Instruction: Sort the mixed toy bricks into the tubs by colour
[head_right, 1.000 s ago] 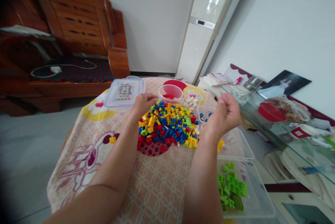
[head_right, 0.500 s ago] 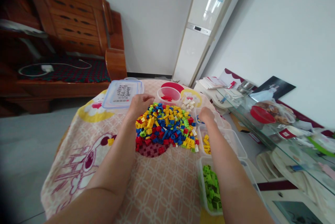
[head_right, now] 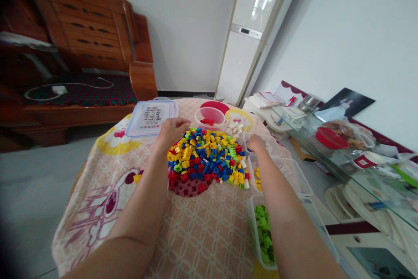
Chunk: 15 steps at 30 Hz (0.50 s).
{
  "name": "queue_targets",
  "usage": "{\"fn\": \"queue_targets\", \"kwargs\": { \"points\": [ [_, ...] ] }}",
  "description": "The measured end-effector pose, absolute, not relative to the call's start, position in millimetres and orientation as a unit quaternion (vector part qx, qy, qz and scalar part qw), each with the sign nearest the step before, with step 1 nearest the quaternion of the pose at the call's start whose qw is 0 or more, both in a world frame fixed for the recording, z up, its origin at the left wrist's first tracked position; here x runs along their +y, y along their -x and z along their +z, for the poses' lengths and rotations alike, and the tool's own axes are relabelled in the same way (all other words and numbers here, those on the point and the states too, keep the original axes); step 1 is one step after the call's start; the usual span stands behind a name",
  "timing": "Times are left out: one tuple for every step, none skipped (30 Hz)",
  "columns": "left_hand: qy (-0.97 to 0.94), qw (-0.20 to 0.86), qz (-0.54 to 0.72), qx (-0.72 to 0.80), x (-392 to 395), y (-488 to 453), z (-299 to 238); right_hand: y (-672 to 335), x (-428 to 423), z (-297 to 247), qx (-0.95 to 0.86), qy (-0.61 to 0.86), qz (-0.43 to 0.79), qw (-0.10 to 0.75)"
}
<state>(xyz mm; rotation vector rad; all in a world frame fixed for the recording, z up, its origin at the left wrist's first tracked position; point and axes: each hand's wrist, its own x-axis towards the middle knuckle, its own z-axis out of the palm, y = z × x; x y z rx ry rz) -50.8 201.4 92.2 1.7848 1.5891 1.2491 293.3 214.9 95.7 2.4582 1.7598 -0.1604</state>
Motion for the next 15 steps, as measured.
{"fn": "queue_targets", "kwargs": {
  "points": [
    [-0.647,0.218,0.449,0.576,202,51,92,-295,214,96,0.573,-0.816,-0.061,0.052],
    [-0.648,0.215,0.447,0.577,202,51,92,-297,214,96,0.564,-0.821,-0.071,0.047],
    [-0.649,0.214,0.446,0.578,202,51,91,-299,213,96,0.555,-0.827,-0.082,0.041],
    [-0.649,0.213,0.446,0.579,202,50,91,-300,211,97,0.55,-0.83,-0.092,0.033],
    [-0.647,0.214,0.446,0.58,203,50,91,-302,210,97,0.545,-0.832,-0.101,0.024],
    [-0.646,0.215,0.445,0.582,203,50,91,-304,208,97,0.542,-0.834,-0.107,0.012],
    [-0.644,0.216,0.445,0.584,202,49,92,-306,207,98,0.538,-0.836,-0.112,-0.002],
    [-0.643,0.217,0.444,0.585,202,48,93,-308,205,98,0.534,-0.837,-0.118,-0.016],
    [-0.642,0.219,0.443,0.586,201,48,94,-309,203,99,0.531,-0.837,-0.125,-0.031],
    [-0.643,0.22,0.442,0.586,201,47,95,-311,202,100,0.529,-0.837,-0.135,-0.045],
    [-0.643,0.222,0.44,0.586,200,47,96,-312,200,101,0.527,-0.835,-0.145,-0.059],
    [-0.645,0.224,0.438,0.585,199,47,97,-313,198,102,0.525,-0.834,-0.155,-0.072],
    [-0.646,0.225,0.435,0.586,198,46,98,-313,195,103,0.523,-0.832,-0.164,-0.085],
    [-0.646,0.224,0.433,0.587,197,46,99,-313,193,105,0.522,-0.83,-0.171,-0.096],
    [-0.646,0.223,0.432,0.588,197,46,100,-313,190,107,0.521,-0.829,-0.174,-0.106]
  ]
}}
